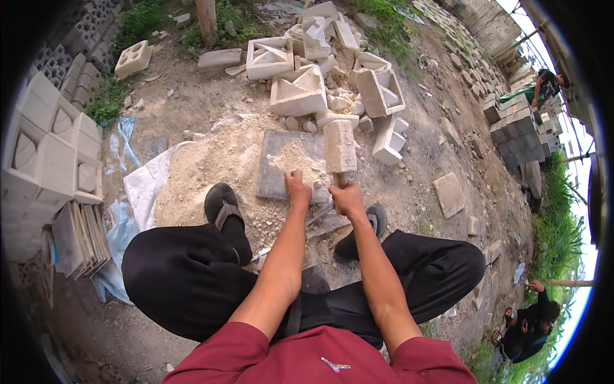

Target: The person uses a hammer to strike a concrete block held by hand, breaking off small pieces over a pile of sand.

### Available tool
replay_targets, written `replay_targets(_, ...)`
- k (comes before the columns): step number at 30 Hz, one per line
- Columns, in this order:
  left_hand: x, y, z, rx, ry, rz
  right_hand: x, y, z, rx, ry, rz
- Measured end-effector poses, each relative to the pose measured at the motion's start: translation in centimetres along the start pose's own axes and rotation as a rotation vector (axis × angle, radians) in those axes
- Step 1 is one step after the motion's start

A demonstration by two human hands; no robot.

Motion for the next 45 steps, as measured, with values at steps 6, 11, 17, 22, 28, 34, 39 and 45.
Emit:
replay_targets(6,0.1,-0.1,-1.0,0.013,-0.021,0.039,-0.3,0.5,0.8,0.236,0.06,-0.177)
replay_targets(11,1.2,0.2,0.0,0.027,0.007,0.061,-2.9,-0.2,-5.2,-0.221,-0.159,0.067)
replay_targets(17,-0.4,-0.4,-0.9,-0.024,-0.036,0.05,-1.0,2.7,-7.5,-0.095,-0.304,0.028)
replay_targets(22,0.4,-1.0,-0.3,-0.215,-0.1,0.174,0.4,0.3,-0.3,-0.014,-0.046,-0.022)
replay_targets(28,-0.4,0.7,-2.4,-0.158,0.079,0.123,2.2,0.2,2.5,0.013,0.193,-0.011)
replay_targets(34,-0.2,2.7,-1.4,0.04,-0.069,0.174,-0.9,-1.0,1.7,-0.069,0.071,-0.021)
replay_targets(39,0.1,1.5,-0.9,-0.014,-0.147,0.182,-2.1,0.0,1.9,0.148,0.189,-0.1)
replay_targets(45,0.6,1.1,-1.2,-0.193,0.114,0.002,-2.8,0.7,-5.4,0.225,-0.193,-0.234)
Point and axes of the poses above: each hand's wrist, its own y-axis towards the middle knuckle, its own x-axis out of the back of the hand, z = x × y, the point moved 1 cm from there along y, towards the middle knuckle, and after that the axes turned 2 degrees about -z, right-handed, at the moved point
